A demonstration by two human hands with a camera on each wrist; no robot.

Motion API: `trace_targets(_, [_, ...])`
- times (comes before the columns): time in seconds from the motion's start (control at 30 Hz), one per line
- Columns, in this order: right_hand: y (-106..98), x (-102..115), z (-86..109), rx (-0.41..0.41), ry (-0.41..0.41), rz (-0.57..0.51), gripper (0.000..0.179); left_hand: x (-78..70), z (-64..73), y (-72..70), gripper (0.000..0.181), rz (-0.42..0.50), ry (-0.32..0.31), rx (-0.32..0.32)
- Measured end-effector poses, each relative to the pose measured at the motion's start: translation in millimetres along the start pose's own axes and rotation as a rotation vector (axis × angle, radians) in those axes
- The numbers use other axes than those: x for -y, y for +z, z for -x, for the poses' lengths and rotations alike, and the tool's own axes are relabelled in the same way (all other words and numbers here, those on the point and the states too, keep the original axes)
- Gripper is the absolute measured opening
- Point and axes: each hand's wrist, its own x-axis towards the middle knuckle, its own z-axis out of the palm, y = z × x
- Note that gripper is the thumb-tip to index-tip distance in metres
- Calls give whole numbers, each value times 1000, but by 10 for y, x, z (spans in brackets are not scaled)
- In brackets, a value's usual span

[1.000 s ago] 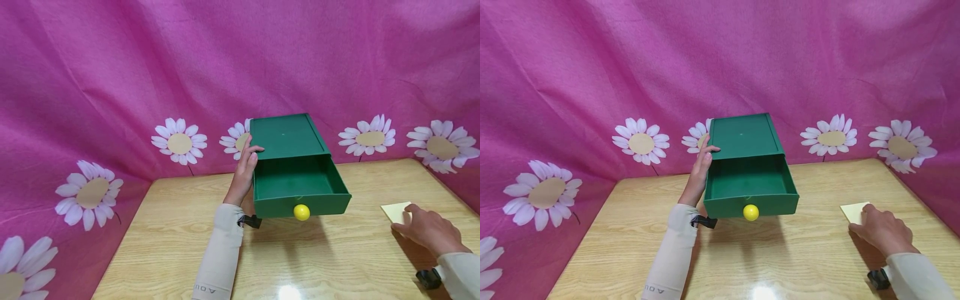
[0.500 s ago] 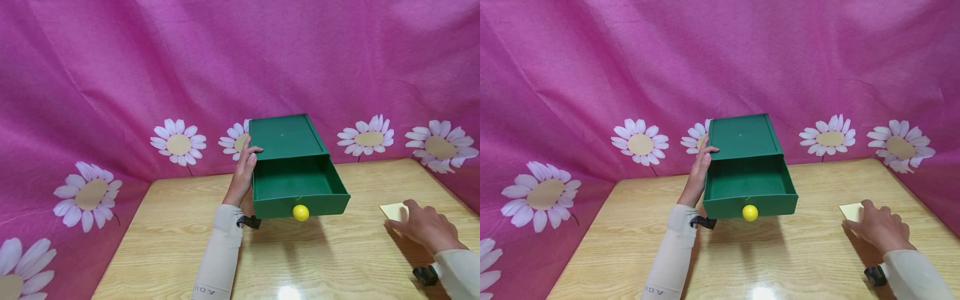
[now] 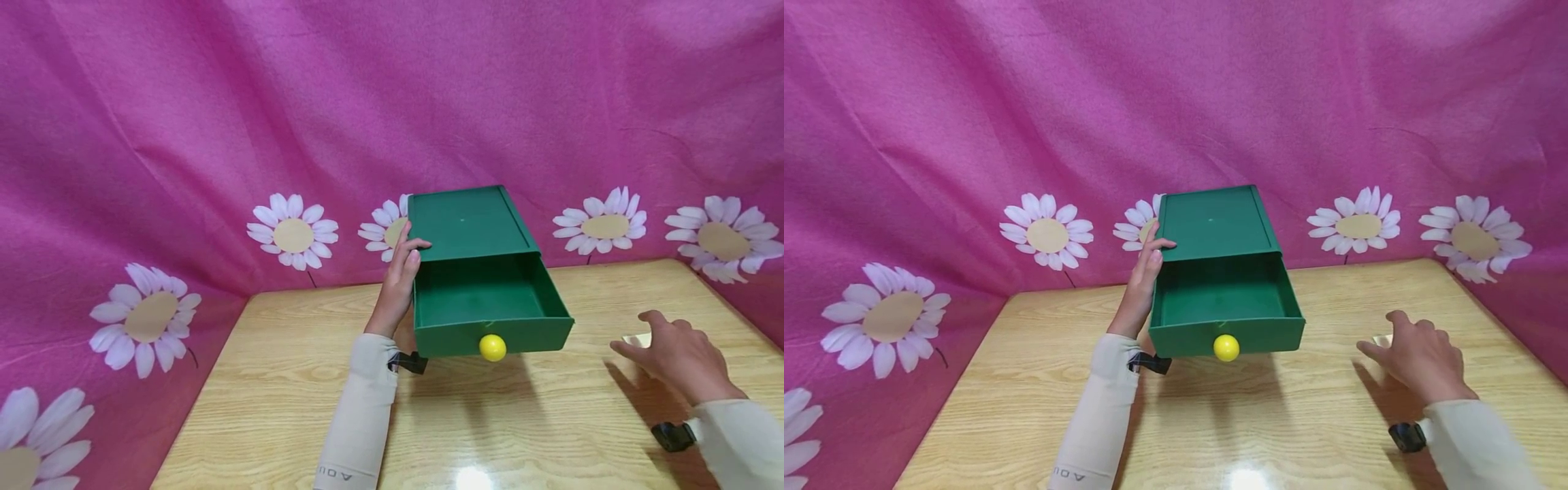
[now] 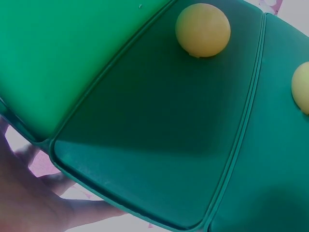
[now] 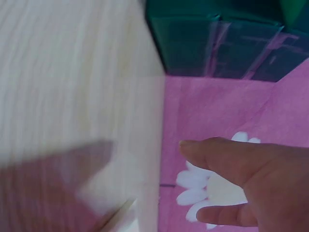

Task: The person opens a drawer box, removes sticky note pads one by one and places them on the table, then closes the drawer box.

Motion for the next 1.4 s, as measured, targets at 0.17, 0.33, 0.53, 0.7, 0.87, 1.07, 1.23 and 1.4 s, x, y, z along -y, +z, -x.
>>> trace_targets(0.17, [-19,190,-15,-24,-63,-48,92,6,4,-1,33,6,-15,-3])
trace_targets(0.33, [-46,405,-11,-64,-110,-76,91,3,5,-3,33,10,-11,-2])
trace_targets(0.53, [-130,662,2,-55,-138,-118,86,4,7,-7,32,-3,-4,2])
trace_targets(0.7, [-210,825,11,-62,-170,-157,86,-10,-5,-11,32,0,-11,-5])
trace_targets(0.87, [-263,929,34,-77,-190,-181,84,-13,1,-11,32,0,-8,-5])
trace_targets(1.07, [-344,1001,106,-139,-217,-202,77,-12,13,-2,32,-7,-5,-9])
trace_targets(1.23, [-421,1059,180,-184,-234,-222,72,-17,8,-8,32,-8,5,-13])
trace_targets(1.4, [-507,1076,249,-204,-219,-234,71,-19,-6,-9,32,-18,6,-1])
